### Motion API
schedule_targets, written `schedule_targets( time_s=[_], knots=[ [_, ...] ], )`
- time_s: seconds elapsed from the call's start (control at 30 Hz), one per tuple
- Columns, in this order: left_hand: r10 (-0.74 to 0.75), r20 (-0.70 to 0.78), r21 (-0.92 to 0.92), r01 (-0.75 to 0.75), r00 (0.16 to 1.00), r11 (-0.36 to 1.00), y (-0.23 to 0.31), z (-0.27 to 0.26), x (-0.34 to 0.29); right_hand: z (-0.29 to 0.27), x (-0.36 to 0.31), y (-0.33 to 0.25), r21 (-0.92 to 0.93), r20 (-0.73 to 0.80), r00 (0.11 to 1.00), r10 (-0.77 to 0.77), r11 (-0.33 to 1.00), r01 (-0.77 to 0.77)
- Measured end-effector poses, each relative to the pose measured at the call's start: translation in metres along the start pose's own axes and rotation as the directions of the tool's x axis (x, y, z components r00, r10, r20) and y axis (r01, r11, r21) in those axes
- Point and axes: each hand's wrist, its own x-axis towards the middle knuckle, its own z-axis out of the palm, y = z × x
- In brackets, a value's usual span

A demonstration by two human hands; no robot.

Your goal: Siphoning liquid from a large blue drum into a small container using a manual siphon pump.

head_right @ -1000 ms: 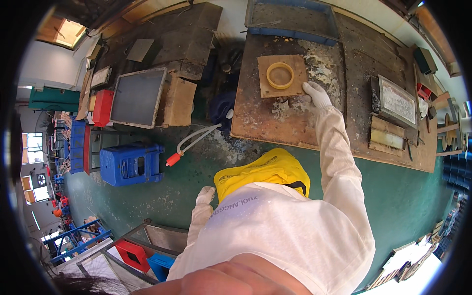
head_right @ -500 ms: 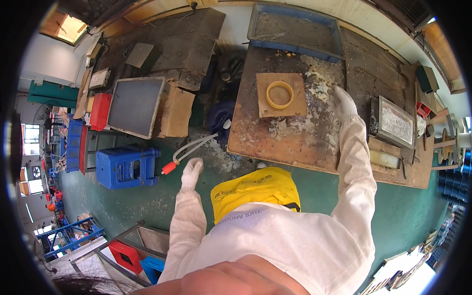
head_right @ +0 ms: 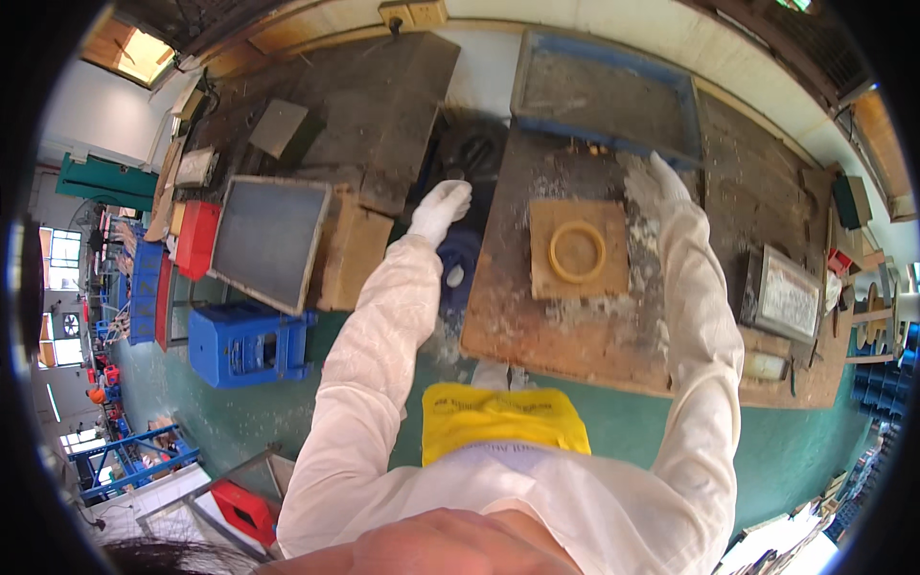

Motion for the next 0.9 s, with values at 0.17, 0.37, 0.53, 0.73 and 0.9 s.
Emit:
schedule_targets(
  time_s=[0.17, 0.37, 0.53, 0.73, 0.9],
  knots=[
    [0.003, -0.118, 0.11, 0.01, 0.993, 0.994, -0.027, 0.006, 0.125, 0.013, 0.038, 0.004, 0.071, -0.222, 0.975, -0.009, 0.997, 0.026],
    [0.071, -0.239, 0.215, -0.019, 0.968, 0.976, -0.016, 0.056, 0.191, -0.015, 0.076, -0.008, 0.323, -0.293, 0.955, -0.032, 0.937, 0.131],
    [0.07, -0.235, 0.277, -0.003, 0.969, 0.961, -0.024, 0.047, 0.228, 0.027, 0.074, 0.003, 0.395, -0.362, 0.932, 0.021, 0.909, 0.133],
    [0.125, -0.216, 0.148, -0.094, 0.968, 0.985, -0.052, 0.045, 0.273, 0.058, 0.076, -0.02, 0.47, -0.381, 0.924, -0.023, 0.856, 0.216],
    [0.059, -0.178, -0.04, -0.067, 0.982, 0.997, -0.043, 0.016, 0.286, 0.011, 0.077, -0.048, 0.401, -0.249, 0.966, -0.067, 0.901, 0.166]
  ],
)
